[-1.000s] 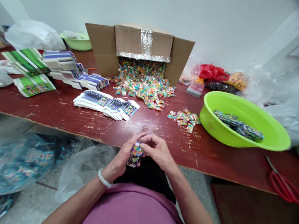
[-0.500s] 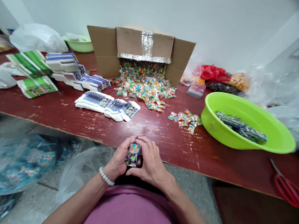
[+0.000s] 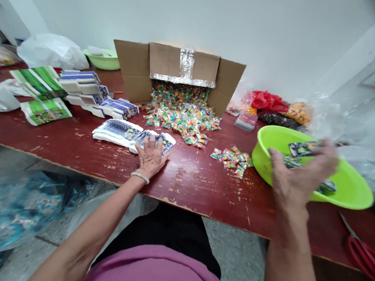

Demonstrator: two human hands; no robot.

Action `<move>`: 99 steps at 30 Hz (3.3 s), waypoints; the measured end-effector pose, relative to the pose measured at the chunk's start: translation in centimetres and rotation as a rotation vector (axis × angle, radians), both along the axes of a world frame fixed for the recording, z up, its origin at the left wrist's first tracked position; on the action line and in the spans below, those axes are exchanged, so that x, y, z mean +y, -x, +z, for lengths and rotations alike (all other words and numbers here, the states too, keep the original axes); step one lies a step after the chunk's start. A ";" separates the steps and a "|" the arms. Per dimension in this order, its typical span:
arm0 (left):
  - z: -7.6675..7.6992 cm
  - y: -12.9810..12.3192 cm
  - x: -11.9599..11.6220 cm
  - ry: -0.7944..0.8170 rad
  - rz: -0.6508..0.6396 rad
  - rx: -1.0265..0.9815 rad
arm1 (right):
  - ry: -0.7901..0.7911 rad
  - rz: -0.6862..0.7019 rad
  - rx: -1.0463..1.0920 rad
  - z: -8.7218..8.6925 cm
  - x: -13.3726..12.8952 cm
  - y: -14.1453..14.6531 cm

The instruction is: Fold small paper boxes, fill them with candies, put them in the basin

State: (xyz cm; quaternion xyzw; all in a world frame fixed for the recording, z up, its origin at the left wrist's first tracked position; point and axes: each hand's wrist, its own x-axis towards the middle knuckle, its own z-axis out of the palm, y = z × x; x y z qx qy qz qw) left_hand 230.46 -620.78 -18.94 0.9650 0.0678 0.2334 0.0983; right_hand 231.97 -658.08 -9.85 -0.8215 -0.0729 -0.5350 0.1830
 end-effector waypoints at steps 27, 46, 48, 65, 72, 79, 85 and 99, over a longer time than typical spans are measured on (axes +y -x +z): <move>-0.2 2.7 5.2 -0.261 -0.118 0.093 | -0.349 0.824 0.889 -11.3 17.6 3.4; 2.6 9.8 -1.4 1.543 -0.546 0.669 | -1.123 1.167 1.114 -8.2 19.5 5.5; 2.9 10.5 -2.1 1.702 -0.645 0.841 | -1.085 1.242 1.172 -7.7 19.1 6.1; 3.0 10.6 -4.6 1.512 -0.400 0.516 | -0.948 1.112 1.111 -7.1 19.1 8.8; 2.7 11.1 -4.3 1.506 -0.413 0.335 | -0.753 0.984 1.005 -8.0 18.0 8.1; 3.0 11.9 -5.4 1.637 -0.389 0.141 | -1.140 1.087 0.961 -9.2 18.7 8.4; 3.3 11.9 -5.3 1.563 -0.397 0.250 | -1.075 1.072 1.002 -8.1 17.6 7.7; 3.2 12.4 -5.4 1.855 -0.331 0.624 | -0.887 1.145 1.004 -7.7 16.6 7.8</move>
